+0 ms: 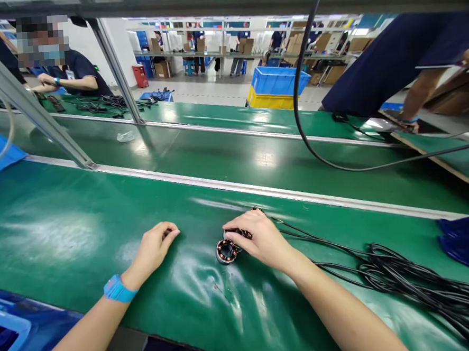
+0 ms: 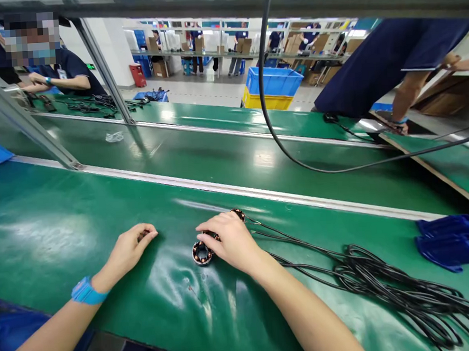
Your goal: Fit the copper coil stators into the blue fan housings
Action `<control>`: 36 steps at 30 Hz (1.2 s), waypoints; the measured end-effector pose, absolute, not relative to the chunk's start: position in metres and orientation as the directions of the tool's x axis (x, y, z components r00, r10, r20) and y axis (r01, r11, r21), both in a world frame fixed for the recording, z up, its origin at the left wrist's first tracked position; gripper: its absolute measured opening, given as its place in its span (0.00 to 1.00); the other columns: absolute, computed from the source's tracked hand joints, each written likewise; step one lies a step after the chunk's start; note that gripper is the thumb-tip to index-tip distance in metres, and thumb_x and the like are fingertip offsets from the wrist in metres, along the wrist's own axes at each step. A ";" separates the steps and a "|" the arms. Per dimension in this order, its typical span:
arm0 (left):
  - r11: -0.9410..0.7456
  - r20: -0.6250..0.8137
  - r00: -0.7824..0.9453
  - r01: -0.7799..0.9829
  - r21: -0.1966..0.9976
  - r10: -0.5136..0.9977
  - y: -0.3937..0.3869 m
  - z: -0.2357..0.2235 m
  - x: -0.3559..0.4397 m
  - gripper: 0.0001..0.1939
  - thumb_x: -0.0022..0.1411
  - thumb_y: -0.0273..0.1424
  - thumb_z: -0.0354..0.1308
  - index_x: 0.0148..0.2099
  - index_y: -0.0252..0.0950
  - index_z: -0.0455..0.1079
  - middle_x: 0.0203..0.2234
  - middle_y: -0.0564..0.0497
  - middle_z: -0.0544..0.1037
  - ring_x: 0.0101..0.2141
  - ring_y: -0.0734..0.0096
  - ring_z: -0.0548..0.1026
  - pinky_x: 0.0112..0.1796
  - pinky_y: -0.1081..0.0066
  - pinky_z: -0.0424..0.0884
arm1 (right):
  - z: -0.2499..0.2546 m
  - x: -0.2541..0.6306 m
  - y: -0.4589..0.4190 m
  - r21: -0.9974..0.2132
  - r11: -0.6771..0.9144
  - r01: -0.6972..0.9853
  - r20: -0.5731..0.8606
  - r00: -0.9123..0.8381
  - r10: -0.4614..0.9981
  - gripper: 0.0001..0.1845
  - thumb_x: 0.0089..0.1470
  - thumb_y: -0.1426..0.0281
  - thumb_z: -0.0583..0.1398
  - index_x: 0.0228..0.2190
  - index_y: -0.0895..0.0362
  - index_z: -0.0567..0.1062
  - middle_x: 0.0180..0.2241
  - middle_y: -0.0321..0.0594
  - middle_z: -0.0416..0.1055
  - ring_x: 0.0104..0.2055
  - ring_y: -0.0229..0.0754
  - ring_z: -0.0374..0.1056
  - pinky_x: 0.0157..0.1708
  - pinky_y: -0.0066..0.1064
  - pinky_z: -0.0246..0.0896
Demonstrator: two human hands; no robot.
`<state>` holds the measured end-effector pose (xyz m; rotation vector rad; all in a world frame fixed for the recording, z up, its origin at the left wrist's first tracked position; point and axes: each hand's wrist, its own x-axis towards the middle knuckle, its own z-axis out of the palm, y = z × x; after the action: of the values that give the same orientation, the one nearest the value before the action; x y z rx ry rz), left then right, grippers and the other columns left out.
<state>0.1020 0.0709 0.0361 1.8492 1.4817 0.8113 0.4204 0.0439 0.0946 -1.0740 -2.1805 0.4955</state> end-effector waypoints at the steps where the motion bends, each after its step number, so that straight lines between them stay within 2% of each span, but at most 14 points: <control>1: -0.160 0.060 0.199 0.535 0.829 0.978 0.063 0.038 0.113 0.17 0.66 0.48 0.56 0.39 0.38 0.72 0.32 0.50 0.77 0.35 0.65 0.75 0.39 0.67 0.69 | 0.091 0.411 0.049 -0.573 0.613 0.543 0.392 -0.476 0.788 0.08 0.64 0.69 0.67 0.45 0.52 0.80 0.43 0.35 0.80 0.45 0.45 0.73 0.49 0.40 0.55; 4: -0.103 0.030 0.221 0.326 0.940 0.975 0.046 0.041 0.147 0.15 0.67 0.46 0.56 0.42 0.39 0.63 0.30 0.53 0.77 0.33 0.69 0.77 0.37 0.70 0.72 | 0.083 0.384 0.058 -0.599 0.656 0.458 0.413 -0.525 0.744 0.11 0.61 0.69 0.70 0.45 0.53 0.80 0.43 0.36 0.80 0.45 0.44 0.73 0.48 0.40 0.53; 7: -0.053 0.017 0.210 0.164 0.985 0.978 0.039 0.039 0.166 0.17 0.66 0.45 0.58 0.43 0.41 0.55 0.27 0.57 0.76 0.29 0.69 0.78 0.34 0.71 0.74 | 0.079 0.372 0.058 -0.686 0.622 0.377 0.402 -0.516 0.756 0.05 0.62 0.71 0.69 0.41 0.52 0.81 0.39 0.33 0.80 0.41 0.41 0.72 0.46 0.38 0.52; 10: -0.037 0.014 0.211 0.105 0.994 0.977 0.036 0.034 0.170 0.17 0.67 0.44 0.60 0.44 0.41 0.56 0.24 0.58 0.76 0.27 0.69 0.78 0.31 0.71 0.74 | 0.082 0.381 0.060 -0.749 0.567 0.341 0.347 -0.527 0.776 0.05 0.63 0.73 0.67 0.40 0.52 0.81 0.38 0.32 0.80 0.42 0.40 0.72 0.47 0.38 0.53; 12: -0.052 0.030 0.198 0.110 0.993 0.980 0.033 0.031 0.168 0.15 0.67 0.42 0.62 0.46 0.41 0.61 0.25 0.57 0.76 0.28 0.71 0.77 0.32 0.72 0.72 | 0.085 0.393 0.064 -0.742 0.550 0.384 0.316 -0.523 0.791 0.04 0.64 0.73 0.66 0.40 0.52 0.81 0.41 0.34 0.79 0.45 0.42 0.70 0.50 0.39 0.53; 14: -0.239 0.180 0.241 0.244 0.940 0.954 0.029 0.028 0.166 0.10 0.68 0.38 0.63 0.48 0.42 0.69 0.28 0.56 0.77 0.30 0.73 0.75 0.35 0.73 0.70 | 0.089 0.406 0.069 -0.701 0.521 0.487 0.257 -0.508 0.822 0.05 0.64 0.73 0.66 0.40 0.51 0.81 0.46 0.37 0.76 0.49 0.45 0.68 0.52 0.42 0.53; 15: -0.392 0.297 0.301 0.334 0.857 0.906 0.026 0.027 0.166 0.08 0.69 0.36 0.63 0.49 0.43 0.72 0.30 0.56 0.77 0.31 0.74 0.74 0.36 0.72 0.68 | 0.090 0.412 0.071 -0.677 0.500 0.540 0.215 -0.505 0.836 0.05 0.64 0.73 0.65 0.40 0.50 0.81 0.49 0.38 0.74 0.51 0.47 0.66 0.53 0.44 0.52; 17: -0.671 0.487 0.464 0.451 0.589 0.740 0.020 0.025 0.169 0.11 0.68 0.31 0.63 0.53 0.43 0.75 0.32 0.54 0.76 0.32 0.74 0.71 0.36 0.70 0.65 | 0.091 0.419 0.073 -0.644 0.463 0.609 0.125 -0.514 0.849 0.06 0.64 0.73 0.65 0.39 0.49 0.82 0.53 0.39 0.70 0.54 0.48 0.63 0.55 0.47 0.50; 18: -0.747 0.534 0.522 0.466 0.474 0.665 0.018 0.025 0.170 0.14 0.68 0.29 0.63 0.55 0.42 0.74 0.32 0.54 0.76 0.32 0.73 0.70 0.35 0.69 0.64 | 0.091 0.421 0.073 -0.639 0.452 0.623 0.090 -0.523 0.847 0.06 0.64 0.73 0.65 0.39 0.48 0.82 0.55 0.39 0.69 0.56 0.49 0.62 0.56 0.48 0.50; 19: -0.780 0.557 0.547 0.467 0.417 0.625 0.016 0.024 0.172 0.16 0.68 0.27 0.63 0.57 0.40 0.73 0.32 0.53 0.75 0.31 0.73 0.69 0.34 0.68 0.63 | 0.091 0.422 0.073 -0.638 0.444 0.629 0.066 -0.530 0.845 0.06 0.64 0.73 0.65 0.39 0.48 0.82 0.55 0.39 0.68 0.57 0.49 0.61 0.57 0.49 0.49; 25: -0.790 0.556 0.563 0.476 0.387 0.612 0.015 0.024 0.177 0.19 0.66 0.20 0.63 0.57 0.38 0.74 0.33 0.52 0.74 0.32 0.72 0.66 0.33 0.67 0.62 | 0.087 0.421 0.071 -0.650 0.424 0.631 0.025 -0.540 0.842 0.06 0.64 0.73 0.66 0.38 0.50 0.82 0.56 0.40 0.68 0.60 0.50 0.60 0.59 0.50 0.47; 36: -0.776 0.516 0.581 0.503 0.381 0.629 0.016 0.024 0.176 0.20 0.66 0.20 0.62 0.57 0.40 0.72 0.34 0.53 0.75 0.31 0.72 0.68 0.33 0.67 0.64 | 0.082 0.422 0.073 -0.641 0.417 0.644 -0.009 -0.550 0.835 0.05 0.64 0.72 0.66 0.38 0.49 0.82 0.55 0.40 0.69 0.58 0.51 0.61 0.59 0.50 0.49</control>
<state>0.1761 0.0157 0.0235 2.6174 0.9481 0.9680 0.4219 0.0733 0.0825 -1.2794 -2.3649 0.8649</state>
